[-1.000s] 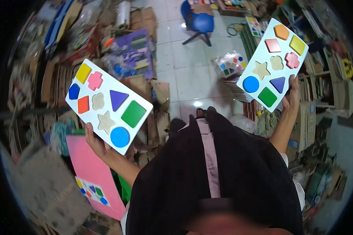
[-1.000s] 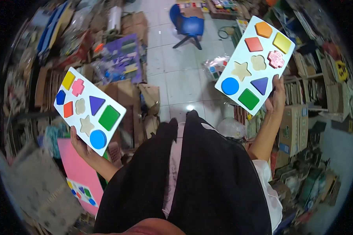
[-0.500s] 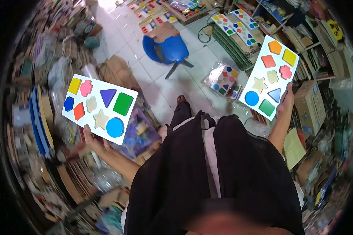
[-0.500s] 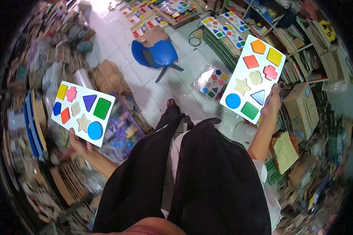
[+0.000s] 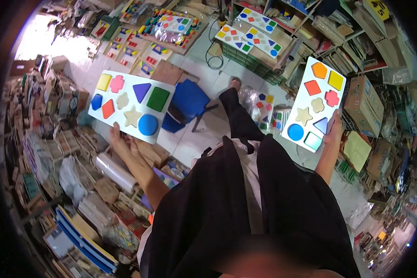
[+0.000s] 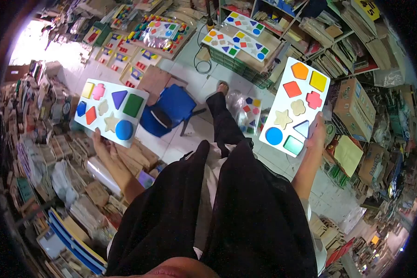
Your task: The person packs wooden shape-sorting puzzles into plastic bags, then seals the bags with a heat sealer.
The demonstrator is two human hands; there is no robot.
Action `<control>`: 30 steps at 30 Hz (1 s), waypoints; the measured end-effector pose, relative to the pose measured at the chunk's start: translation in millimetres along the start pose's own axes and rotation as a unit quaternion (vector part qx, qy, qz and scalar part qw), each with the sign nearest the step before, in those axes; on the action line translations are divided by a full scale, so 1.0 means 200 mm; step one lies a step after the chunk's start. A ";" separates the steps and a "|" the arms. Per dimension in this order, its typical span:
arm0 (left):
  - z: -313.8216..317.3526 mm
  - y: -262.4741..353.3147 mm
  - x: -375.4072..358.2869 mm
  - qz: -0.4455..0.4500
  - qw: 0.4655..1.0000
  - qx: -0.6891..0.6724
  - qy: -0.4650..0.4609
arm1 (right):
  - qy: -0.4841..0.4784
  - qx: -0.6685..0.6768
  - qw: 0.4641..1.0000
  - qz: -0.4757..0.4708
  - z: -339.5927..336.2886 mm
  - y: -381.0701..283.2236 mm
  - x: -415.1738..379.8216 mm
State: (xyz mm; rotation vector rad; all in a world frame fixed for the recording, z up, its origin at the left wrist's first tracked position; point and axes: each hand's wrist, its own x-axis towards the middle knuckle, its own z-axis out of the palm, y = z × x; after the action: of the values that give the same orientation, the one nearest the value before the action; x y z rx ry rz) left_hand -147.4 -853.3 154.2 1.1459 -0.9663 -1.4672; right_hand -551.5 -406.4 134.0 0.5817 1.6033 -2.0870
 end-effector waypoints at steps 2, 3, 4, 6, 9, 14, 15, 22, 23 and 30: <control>0.32 -0.12 0.23 -0.022 0.999 -0.034 0.016 | 0.033 0.002 0.999 -0.001 0.14 -0.02 0.26; 0.47 -0.18 0.36 -0.023 0.999 -0.035 0.004 | 0.022 0.009 1.000 0.004 0.22 -0.03 0.40; 0.62 -0.23 0.49 -0.037 0.998 -0.038 -0.015 | 0.010 0.016 1.000 0.009 0.30 -0.04 0.56; 0.88 -0.39 0.76 -0.055 0.997 -0.039 -0.031 | 0.013 0.035 0.999 0.004 0.43 -0.08 0.91; 1.20 -0.63 1.15 -0.100 0.994 -0.006 -0.039 | -0.009 -0.002 1.000 -0.024 0.74 -0.22 1.21; 1.53 -0.98 1.61 -0.182 0.976 -0.097 -0.074 | -0.031 0.012 0.999 0.012 1.12 -0.42 1.45; 1.55 -1.07 1.69 -0.186 0.977 -0.085 -0.055 | -0.034 -0.007 0.999 0.009 1.17 -0.46 1.48; 1.92 -1.56 2.20 -0.243 0.968 -0.057 0.021 | -0.002 -0.014 1.000 -0.009 1.60 -0.28 1.92; 1.94 -1.71 2.35 -0.245 0.966 -0.080 0.020 | 0.037 -0.043 0.998 -0.009 1.55 -0.15 2.10; 1.91 -2.80 3.20 -0.143 0.987 0.064 -0.038 | 0.027 -0.098 0.994 0.027 1.82 0.49 2.85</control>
State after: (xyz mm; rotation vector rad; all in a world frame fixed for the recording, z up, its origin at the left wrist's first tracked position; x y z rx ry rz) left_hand -680.5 -1374.3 -404.9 1.3753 -0.9898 -1.7067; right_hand -981.0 -832.8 -184.4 0.6112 1.7780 -1.8618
